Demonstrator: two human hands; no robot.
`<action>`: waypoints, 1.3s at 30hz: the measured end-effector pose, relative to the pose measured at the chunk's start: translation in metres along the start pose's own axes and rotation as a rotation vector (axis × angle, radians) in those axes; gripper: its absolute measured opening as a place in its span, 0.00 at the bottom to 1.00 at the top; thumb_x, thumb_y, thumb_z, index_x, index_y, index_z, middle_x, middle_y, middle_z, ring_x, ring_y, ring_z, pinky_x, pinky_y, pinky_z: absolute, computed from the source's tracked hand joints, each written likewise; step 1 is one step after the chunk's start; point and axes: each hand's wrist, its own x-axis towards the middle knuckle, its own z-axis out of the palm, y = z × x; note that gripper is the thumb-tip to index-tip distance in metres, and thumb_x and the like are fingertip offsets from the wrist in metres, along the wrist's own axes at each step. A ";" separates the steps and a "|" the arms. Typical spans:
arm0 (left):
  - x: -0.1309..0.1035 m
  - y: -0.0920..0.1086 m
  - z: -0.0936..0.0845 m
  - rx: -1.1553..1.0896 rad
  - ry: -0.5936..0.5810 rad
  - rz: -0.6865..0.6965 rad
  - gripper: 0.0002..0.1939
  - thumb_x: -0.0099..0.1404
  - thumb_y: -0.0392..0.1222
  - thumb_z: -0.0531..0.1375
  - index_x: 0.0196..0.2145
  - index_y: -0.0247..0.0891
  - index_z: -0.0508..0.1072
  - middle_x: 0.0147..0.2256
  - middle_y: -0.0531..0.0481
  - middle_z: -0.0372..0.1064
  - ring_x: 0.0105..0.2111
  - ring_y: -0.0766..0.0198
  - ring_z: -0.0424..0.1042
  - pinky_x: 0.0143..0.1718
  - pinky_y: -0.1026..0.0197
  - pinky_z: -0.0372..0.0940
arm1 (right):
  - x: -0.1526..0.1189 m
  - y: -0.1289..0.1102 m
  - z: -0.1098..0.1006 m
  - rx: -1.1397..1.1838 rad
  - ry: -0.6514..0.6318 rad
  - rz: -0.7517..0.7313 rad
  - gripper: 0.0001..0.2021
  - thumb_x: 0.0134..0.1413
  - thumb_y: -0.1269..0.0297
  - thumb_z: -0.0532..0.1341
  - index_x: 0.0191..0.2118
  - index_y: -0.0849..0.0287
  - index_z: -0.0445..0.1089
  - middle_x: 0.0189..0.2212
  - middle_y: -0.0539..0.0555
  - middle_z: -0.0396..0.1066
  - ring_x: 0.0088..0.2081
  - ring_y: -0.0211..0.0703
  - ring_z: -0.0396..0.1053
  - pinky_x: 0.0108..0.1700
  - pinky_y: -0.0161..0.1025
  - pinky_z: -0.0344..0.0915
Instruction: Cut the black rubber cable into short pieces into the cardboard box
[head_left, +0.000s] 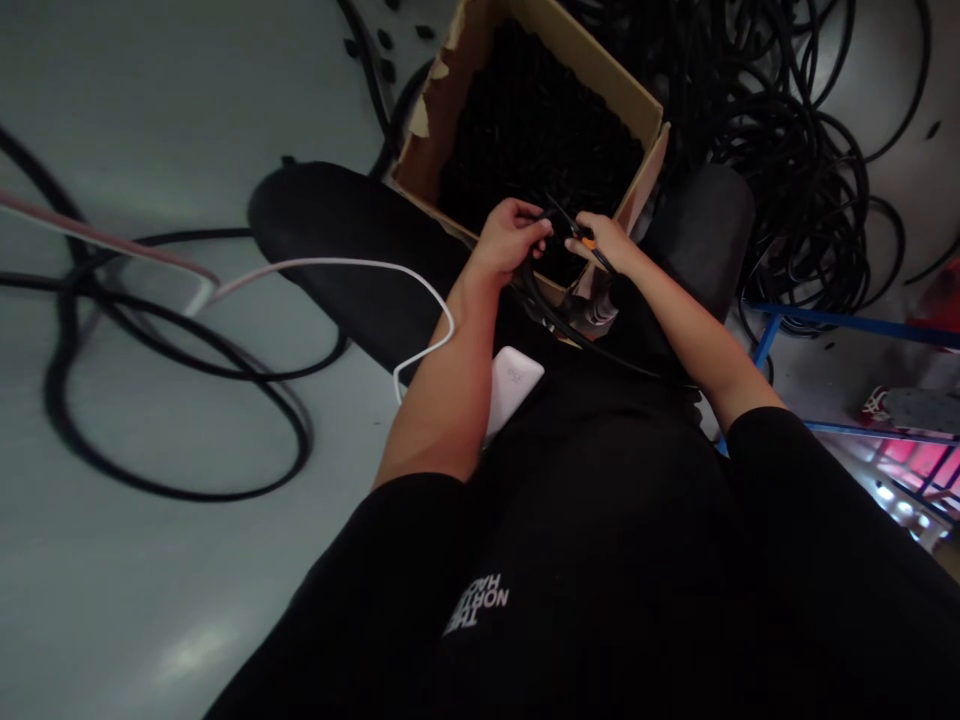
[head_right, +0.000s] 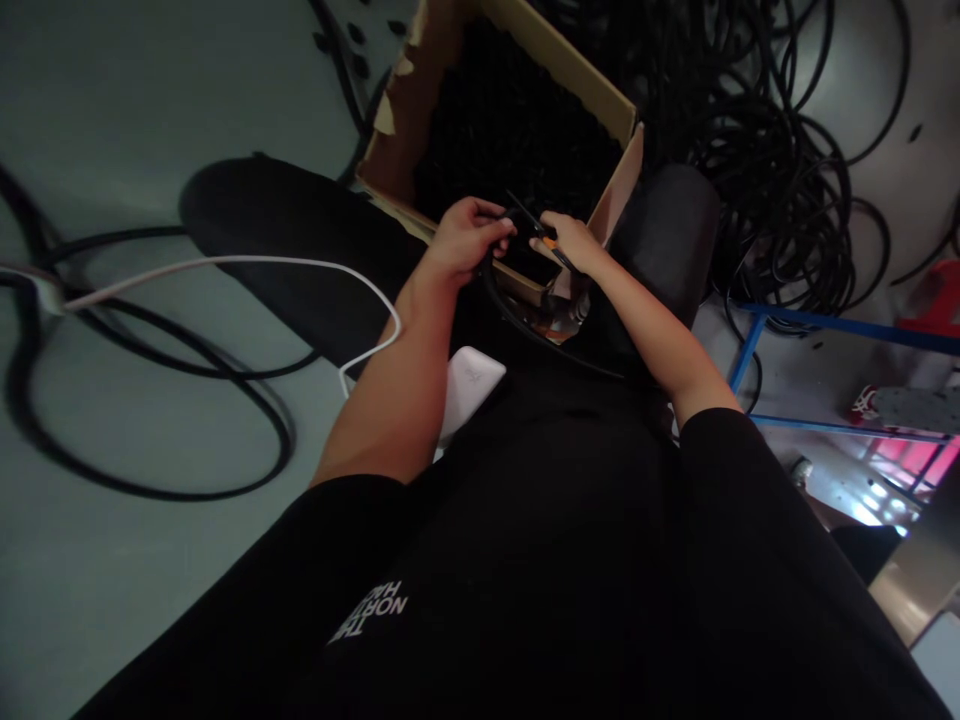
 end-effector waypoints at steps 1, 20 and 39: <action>0.001 -0.002 -0.002 0.019 0.001 -0.018 0.24 0.66 0.47 0.82 0.44 0.44 0.70 0.32 0.52 0.74 0.29 0.62 0.70 0.31 0.62 0.66 | 0.000 0.003 0.001 0.008 -0.016 -0.009 0.16 0.75 0.52 0.69 0.42 0.51 0.62 0.36 0.49 0.68 0.45 0.51 0.72 0.61 0.53 0.77; -0.002 0.005 -0.007 0.041 0.056 -0.018 0.23 0.73 0.55 0.80 0.47 0.45 0.73 0.32 0.52 0.73 0.29 0.63 0.73 0.30 0.64 0.69 | -0.007 0.010 -0.004 0.149 -0.121 0.009 0.18 0.78 0.47 0.70 0.46 0.53 0.65 0.38 0.50 0.69 0.42 0.47 0.75 0.55 0.50 0.83; -0.006 0.020 0.008 0.029 -0.019 0.020 0.28 0.69 0.63 0.81 0.41 0.44 0.72 0.32 0.49 0.73 0.36 0.57 0.76 0.38 0.59 0.75 | -0.002 0.001 0.000 0.194 -0.239 -0.173 0.32 0.82 0.27 0.62 0.57 0.55 0.69 0.47 0.54 0.73 0.48 0.48 0.75 0.53 0.48 0.84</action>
